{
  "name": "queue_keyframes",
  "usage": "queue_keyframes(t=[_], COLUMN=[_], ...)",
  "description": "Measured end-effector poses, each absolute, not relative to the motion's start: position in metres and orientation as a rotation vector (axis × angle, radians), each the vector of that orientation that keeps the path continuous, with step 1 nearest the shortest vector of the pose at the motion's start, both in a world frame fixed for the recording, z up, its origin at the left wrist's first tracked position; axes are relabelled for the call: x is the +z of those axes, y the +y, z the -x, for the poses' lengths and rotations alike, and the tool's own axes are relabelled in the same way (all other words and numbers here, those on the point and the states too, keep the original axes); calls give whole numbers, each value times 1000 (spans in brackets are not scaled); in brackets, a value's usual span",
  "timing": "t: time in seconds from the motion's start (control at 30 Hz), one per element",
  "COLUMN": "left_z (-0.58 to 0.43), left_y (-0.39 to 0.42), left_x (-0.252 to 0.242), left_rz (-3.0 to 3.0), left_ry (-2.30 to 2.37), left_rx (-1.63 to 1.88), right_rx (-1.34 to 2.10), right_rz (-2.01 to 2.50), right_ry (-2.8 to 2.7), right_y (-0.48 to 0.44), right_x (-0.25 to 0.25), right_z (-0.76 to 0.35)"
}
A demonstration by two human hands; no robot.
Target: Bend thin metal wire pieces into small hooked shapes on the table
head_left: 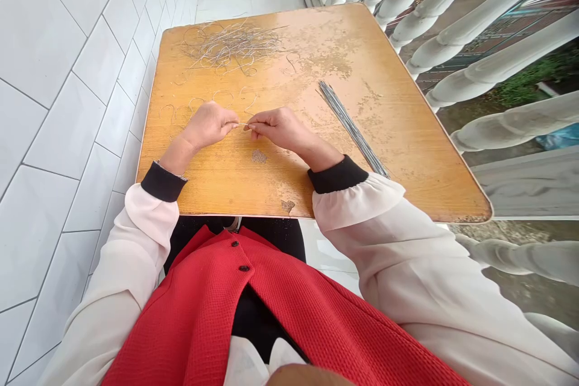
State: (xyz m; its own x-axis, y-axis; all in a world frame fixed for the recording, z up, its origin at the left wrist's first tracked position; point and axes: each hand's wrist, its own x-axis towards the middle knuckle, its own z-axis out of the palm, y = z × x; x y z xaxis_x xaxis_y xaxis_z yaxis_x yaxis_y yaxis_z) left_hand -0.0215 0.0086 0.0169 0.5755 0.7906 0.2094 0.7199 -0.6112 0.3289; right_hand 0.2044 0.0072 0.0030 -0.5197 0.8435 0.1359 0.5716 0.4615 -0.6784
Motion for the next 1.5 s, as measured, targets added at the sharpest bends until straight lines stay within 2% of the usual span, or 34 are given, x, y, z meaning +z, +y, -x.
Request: queue_keyframes(t=[0.17,0.4,0.6,1.0,1.2,1.5], left_z=[17,30,20,22,22,23], left_y=[10,8,6,7,4,2], left_x=[11,18,21,19,22,22], left_rz=[-2609,-2506,-2501,-2339,-2265,-2366], left_ry=[1233,1320,1292,982,1090,1221], left_rx=[499,572,512,646,690,673], right_rx=[706,1046,1053,912,809,909], right_rz=[1262,1274,1356,1105,1151,1200], right_ry=[-2229,-1995,-1944,-2199,-2212,-2148], right_y=[9,11,6,6,8,8], right_x=[-3,4,12,18,18,14], right_z=[-201,-213,-212,-219,-220,-224])
